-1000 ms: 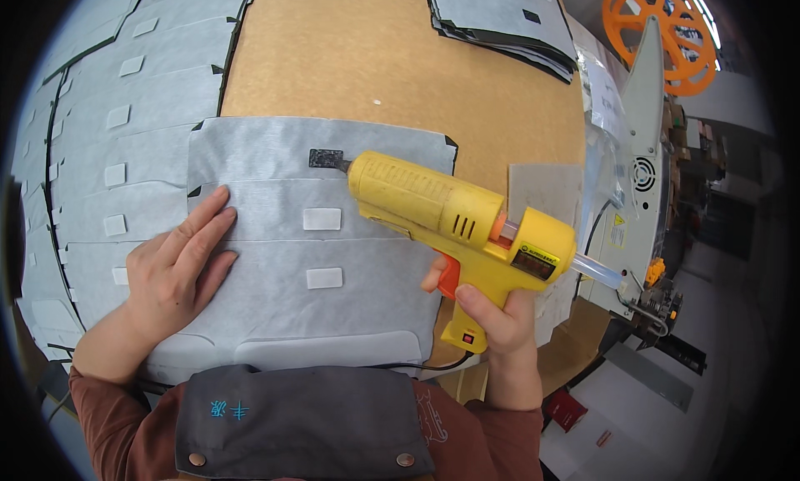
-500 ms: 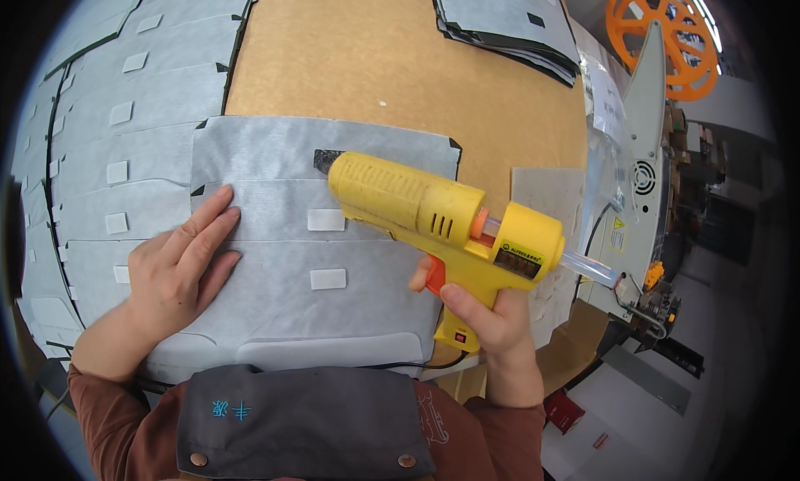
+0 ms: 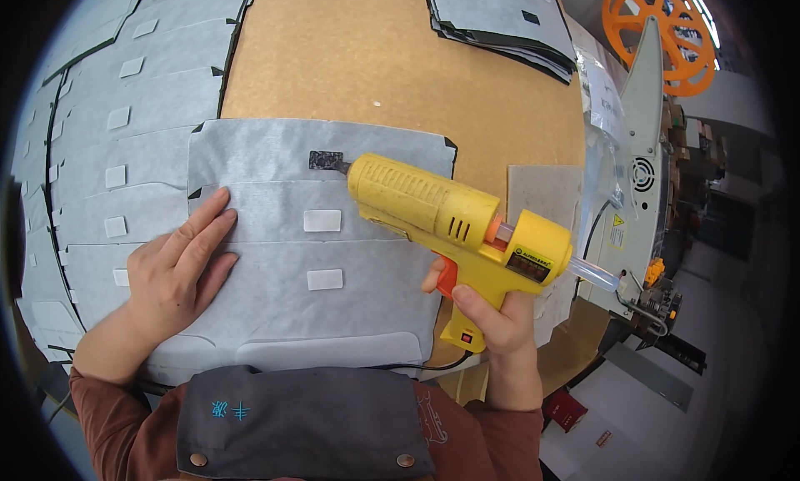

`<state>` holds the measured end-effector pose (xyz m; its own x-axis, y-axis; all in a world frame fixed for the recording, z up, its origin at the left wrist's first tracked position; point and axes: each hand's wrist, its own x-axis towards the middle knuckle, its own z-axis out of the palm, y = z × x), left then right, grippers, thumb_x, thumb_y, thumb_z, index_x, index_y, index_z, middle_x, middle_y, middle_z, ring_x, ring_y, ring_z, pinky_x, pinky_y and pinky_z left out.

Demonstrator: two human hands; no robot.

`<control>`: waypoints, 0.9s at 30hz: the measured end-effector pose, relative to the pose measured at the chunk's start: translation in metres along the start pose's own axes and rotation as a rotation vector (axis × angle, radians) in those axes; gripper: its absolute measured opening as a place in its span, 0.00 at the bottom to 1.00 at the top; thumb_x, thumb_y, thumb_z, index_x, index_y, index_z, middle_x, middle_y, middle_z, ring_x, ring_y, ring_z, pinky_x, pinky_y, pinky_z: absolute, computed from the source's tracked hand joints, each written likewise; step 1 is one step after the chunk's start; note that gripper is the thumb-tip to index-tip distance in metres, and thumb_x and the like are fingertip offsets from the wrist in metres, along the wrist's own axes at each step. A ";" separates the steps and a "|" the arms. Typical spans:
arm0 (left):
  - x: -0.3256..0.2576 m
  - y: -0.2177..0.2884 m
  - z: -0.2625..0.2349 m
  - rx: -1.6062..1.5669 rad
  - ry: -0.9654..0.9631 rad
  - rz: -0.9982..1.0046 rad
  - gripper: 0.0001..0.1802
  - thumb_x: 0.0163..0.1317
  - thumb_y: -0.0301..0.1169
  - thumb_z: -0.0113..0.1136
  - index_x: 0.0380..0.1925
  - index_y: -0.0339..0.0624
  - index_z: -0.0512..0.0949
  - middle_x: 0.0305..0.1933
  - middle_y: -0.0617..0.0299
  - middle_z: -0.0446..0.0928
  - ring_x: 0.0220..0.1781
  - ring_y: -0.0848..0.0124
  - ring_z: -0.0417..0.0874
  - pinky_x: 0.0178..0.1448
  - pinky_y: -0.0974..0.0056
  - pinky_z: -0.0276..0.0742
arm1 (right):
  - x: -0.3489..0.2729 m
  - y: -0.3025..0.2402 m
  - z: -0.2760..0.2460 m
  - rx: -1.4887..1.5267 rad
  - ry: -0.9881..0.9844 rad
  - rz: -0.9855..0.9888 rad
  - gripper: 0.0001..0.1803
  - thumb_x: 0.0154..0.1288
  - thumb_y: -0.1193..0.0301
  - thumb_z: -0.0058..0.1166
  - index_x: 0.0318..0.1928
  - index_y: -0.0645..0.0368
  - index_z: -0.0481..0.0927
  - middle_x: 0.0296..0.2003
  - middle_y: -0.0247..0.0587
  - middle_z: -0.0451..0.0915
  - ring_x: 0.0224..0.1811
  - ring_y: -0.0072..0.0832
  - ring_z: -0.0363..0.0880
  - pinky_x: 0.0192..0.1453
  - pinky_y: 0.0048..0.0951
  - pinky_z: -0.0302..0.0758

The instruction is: The person uses a yellow hot glue gun to apply adhesive to small black patches on grey fabric pieces. They then press white rectangular fasteners onto the glued areas. The person repeats this process on multiple fabric pieces, stacking the finished items on the table.

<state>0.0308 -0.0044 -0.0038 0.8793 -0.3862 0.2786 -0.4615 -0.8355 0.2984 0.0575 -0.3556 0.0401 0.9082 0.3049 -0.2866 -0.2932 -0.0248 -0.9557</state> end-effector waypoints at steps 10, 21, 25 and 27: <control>0.000 0.001 -0.002 -0.007 -0.014 0.001 0.22 0.52 0.31 0.71 0.49 0.41 0.81 0.60 0.58 0.80 0.23 0.74 0.79 0.26 0.72 0.74 | -0.003 0.003 -0.001 0.142 0.058 0.043 0.30 0.62 0.66 0.56 0.61 0.71 0.67 0.43 0.52 0.79 0.41 0.40 0.83 0.46 0.37 0.80; -0.004 0.010 -0.003 -0.017 0.009 -0.017 0.22 0.55 0.25 0.67 0.51 0.40 0.79 0.61 0.56 0.79 0.39 0.63 0.87 0.40 0.67 0.82 | -0.048 0.023 -0.094 0.878 0.345 -0.203 0.21 0.75 0.59 0.44 0.56 0.63 0.71 0.41 0.43 0.78 0.40 0.37 0.82 0.37 0.32 0.80; -0.006 0.012 0.001 0.018 0.016 -0.018 0.22 0.56 0.25 0.66 0.53 0.42 0.78 0.61 0.58 0.79 0.40 0.65 0.87 0.41 0.67 0.82 | -0.078 0.023 -0.157 0.768 0.402 -0.235 0.21 0.75 0.59 0.45 0.56 0.63 0.71 0.40 0.39 0.78 0.41 0.33 0.82 0.35 0.28 0.80; -0.005 0.014 0.000 0.020 0.018 -0.015 0.22 0.57 0.25 0.65 0.54 0.43 0.77 0.60 0.59 0.79 0.40 0.65 0.87 0.41 0.67 0.82 | -0.086 0.032 -0.169 0.799 0.378 -0.197 0.21 0.74 0.58 0.45 0.55 0.62 0.71 0.41 0.40 0.79 0.40 0.33 0.83 0.34 0.28 0.81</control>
<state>0.0197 -0.0145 -0.0010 0.8840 -0.3666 0.2902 -0.4455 -0.8489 0.2846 0.0204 -0.5431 0.0231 0.9602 -0.1028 -0.2599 -0.1136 0.7059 -0.6992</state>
